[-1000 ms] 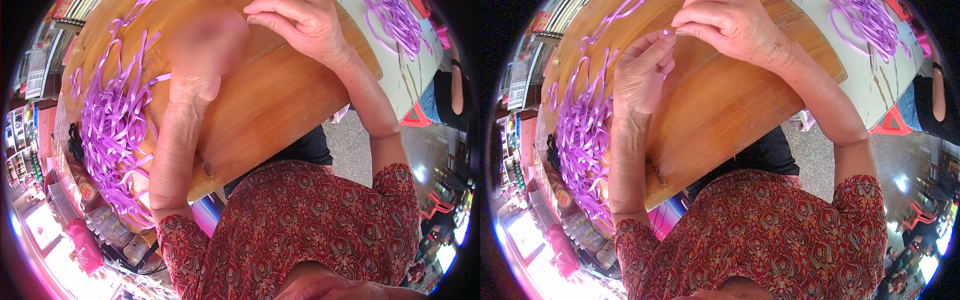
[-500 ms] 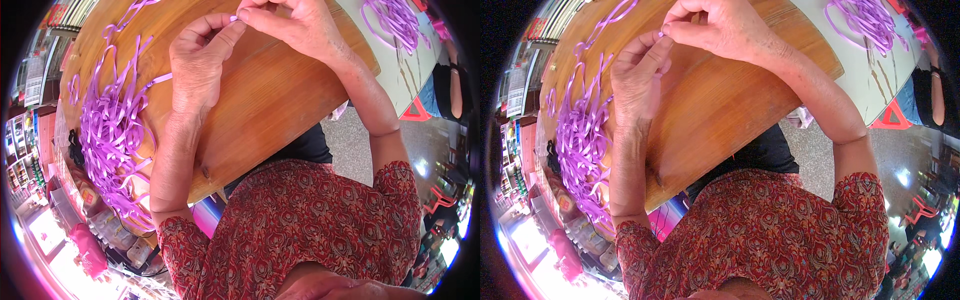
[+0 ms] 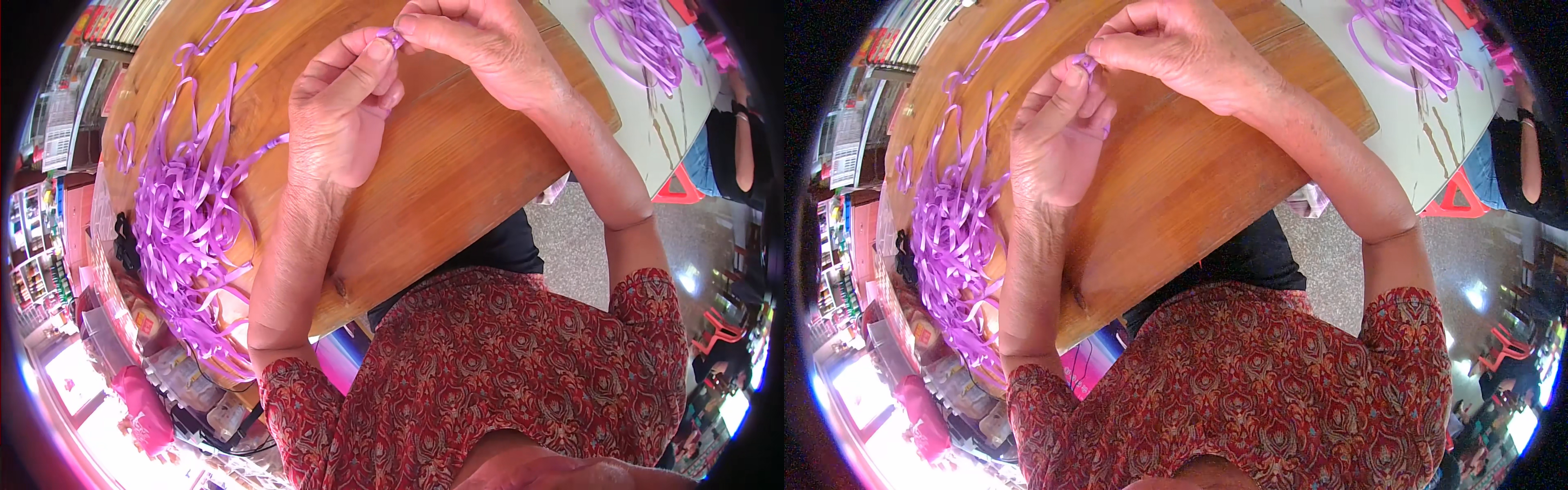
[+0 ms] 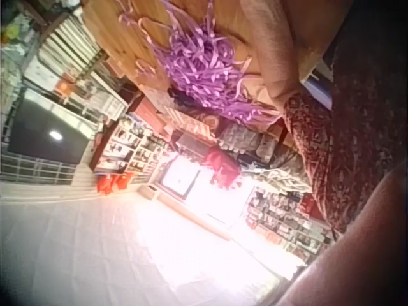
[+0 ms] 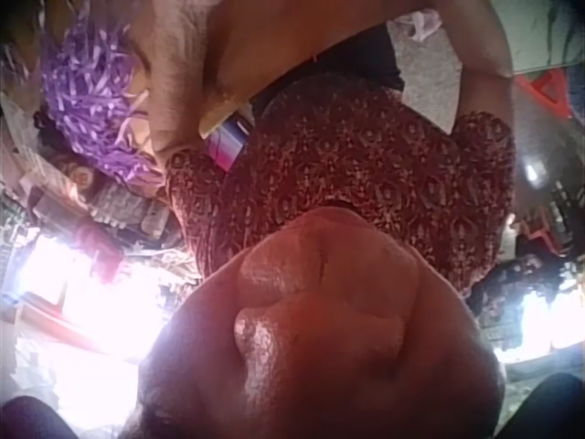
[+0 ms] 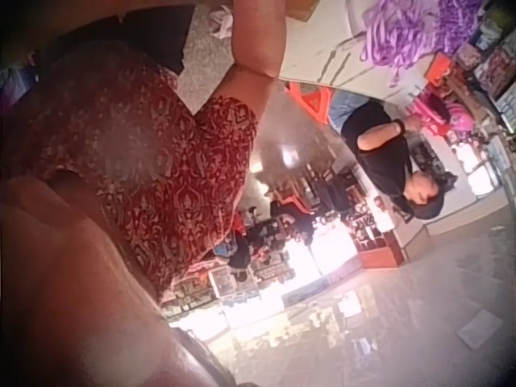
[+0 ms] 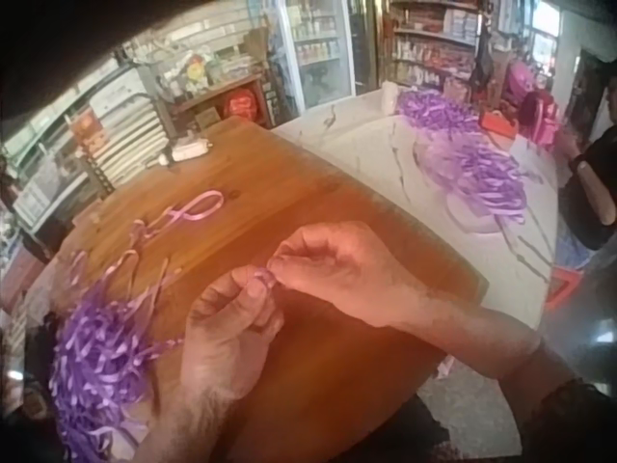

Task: Tying and organizing purple plastic ribbons at a wooden table.

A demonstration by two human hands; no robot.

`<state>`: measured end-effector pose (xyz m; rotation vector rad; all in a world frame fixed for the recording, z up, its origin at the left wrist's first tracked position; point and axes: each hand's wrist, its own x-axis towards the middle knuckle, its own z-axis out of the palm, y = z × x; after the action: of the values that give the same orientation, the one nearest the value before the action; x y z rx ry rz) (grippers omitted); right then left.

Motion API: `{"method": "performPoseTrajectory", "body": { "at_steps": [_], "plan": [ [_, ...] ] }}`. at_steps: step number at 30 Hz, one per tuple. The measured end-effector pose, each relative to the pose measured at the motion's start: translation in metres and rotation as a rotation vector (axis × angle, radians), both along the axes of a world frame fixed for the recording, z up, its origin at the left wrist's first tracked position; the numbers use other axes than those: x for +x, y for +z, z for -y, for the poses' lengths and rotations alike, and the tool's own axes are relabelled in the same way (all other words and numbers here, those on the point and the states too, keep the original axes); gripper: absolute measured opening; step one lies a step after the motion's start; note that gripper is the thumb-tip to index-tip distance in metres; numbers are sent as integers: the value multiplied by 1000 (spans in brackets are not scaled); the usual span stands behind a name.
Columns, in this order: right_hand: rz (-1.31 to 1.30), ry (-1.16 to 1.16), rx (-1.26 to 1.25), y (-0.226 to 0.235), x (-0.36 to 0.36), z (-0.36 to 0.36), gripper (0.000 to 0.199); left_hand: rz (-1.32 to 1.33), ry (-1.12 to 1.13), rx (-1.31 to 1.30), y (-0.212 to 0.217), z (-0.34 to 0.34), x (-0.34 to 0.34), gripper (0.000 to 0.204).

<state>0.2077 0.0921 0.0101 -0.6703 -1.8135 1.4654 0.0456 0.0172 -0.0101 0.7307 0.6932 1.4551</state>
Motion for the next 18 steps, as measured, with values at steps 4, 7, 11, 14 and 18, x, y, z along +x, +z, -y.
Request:
{"method": "performPoseTrajectory", "body": {
  "at_steps": [4, 7, 11, 14, 18],
  "plan": [
    [-85, 9, -32, 4, -1, 9, 12, 51, -7, -35, 0, -1, 0, 9],
    [-264, -16, 451, -8, -6, -6, 9, 50, 41, -75, 4, -1, 3, 9],
    [-365, -175, 1117, -13, -15, -18, 14, 64, 30, -65, 1, -2, -2, 10],
    [-50, -154, 856, 15, -2, 12, 17, 62, 46, -73, 4, 0, -2, 11],
    [-334, -138, 1193, 3, -14, -6, 15, 13, 103, -128, 5, 2, 0, 13]
  ]
}}
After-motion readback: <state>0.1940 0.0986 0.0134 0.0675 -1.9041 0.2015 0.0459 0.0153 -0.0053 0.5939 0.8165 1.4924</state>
